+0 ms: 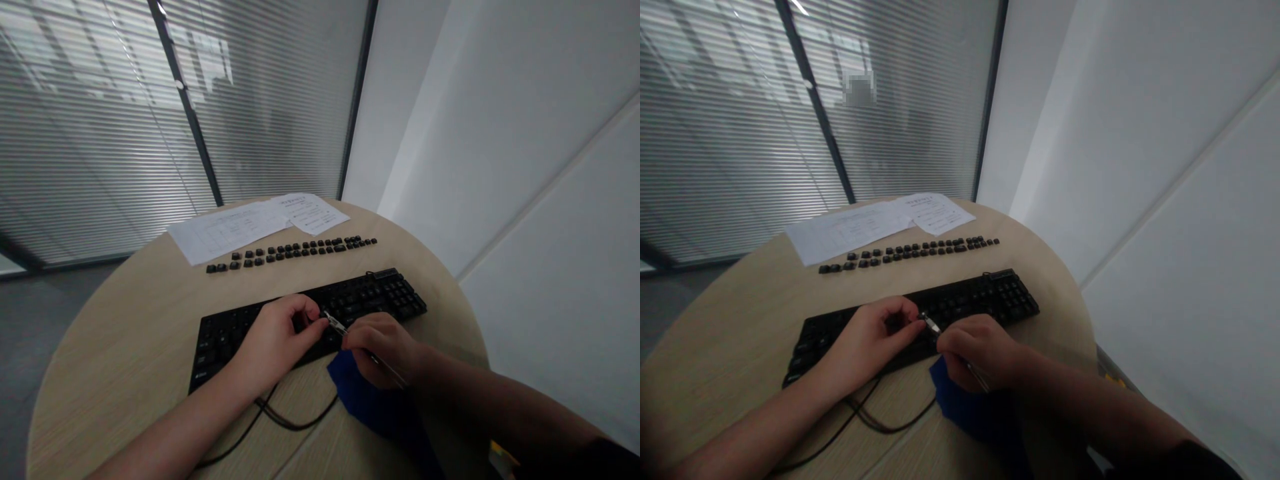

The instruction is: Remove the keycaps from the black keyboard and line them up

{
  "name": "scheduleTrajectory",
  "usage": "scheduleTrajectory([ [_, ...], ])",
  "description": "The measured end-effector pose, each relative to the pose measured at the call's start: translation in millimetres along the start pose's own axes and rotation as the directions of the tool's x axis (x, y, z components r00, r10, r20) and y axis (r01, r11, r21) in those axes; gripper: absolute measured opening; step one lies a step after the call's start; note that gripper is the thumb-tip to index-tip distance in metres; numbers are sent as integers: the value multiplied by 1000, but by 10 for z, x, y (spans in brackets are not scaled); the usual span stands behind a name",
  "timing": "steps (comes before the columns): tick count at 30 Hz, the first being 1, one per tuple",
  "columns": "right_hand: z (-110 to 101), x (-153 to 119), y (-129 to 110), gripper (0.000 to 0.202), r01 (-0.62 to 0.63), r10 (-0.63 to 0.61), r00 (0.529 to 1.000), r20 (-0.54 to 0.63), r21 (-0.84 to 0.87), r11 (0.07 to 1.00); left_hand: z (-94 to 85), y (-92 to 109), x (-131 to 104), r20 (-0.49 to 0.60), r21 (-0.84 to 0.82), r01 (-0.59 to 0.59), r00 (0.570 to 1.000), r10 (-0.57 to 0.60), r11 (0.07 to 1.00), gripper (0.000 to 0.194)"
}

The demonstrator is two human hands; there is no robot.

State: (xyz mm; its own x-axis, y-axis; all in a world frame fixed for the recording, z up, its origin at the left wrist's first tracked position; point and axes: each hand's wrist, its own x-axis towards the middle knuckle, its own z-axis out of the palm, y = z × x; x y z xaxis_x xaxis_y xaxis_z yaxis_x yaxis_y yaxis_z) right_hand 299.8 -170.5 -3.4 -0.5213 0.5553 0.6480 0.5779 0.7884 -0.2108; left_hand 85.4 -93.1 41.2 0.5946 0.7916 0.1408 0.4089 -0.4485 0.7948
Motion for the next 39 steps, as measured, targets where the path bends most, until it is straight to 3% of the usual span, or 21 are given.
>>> scheduleTrajectory([
  [9, -141, 73, -2, 13, -98, 86, 983, -164, -70, 993, -100, -3, 20, -66, -135, 43, 996, -52, 990, 23],
  [12, -229, 96, 0, 11, -141, 110, 975, -193, -151, 979, -105, -16, 9, -21, -213, 54, 998, -60, 976, 25],
  [15, -264, 98, -6, 23, -162, 102, 969, -225, -271, 949, -72, -25, 1, 52, -259, 68, 997, -57, 963, 25],
  [18, -250, 81, -14, 38, -144, 84, 975, -205, -302, 942, -37, -17, -6, 99, -267, 68, 994, -43, 961, 25],
  [23, -237, 69, -18, 42, -204, 137, 969, -206, -353, 913, -15, -2, -14, 128, -245, 53, 992, -22, 968, 22],
  [29, -240, 74, 6, 37, -9, -30, 986, -165, -234, 972, 2, -6, -24, 174, -234, 63, 985, -22, 970, 22],
  [39, -101, 100, -26, 11, 4, -44, 987, -152, -251, 968, 33, 37, -60, 241, -186, 64, 970, -17, 980, 20],
])
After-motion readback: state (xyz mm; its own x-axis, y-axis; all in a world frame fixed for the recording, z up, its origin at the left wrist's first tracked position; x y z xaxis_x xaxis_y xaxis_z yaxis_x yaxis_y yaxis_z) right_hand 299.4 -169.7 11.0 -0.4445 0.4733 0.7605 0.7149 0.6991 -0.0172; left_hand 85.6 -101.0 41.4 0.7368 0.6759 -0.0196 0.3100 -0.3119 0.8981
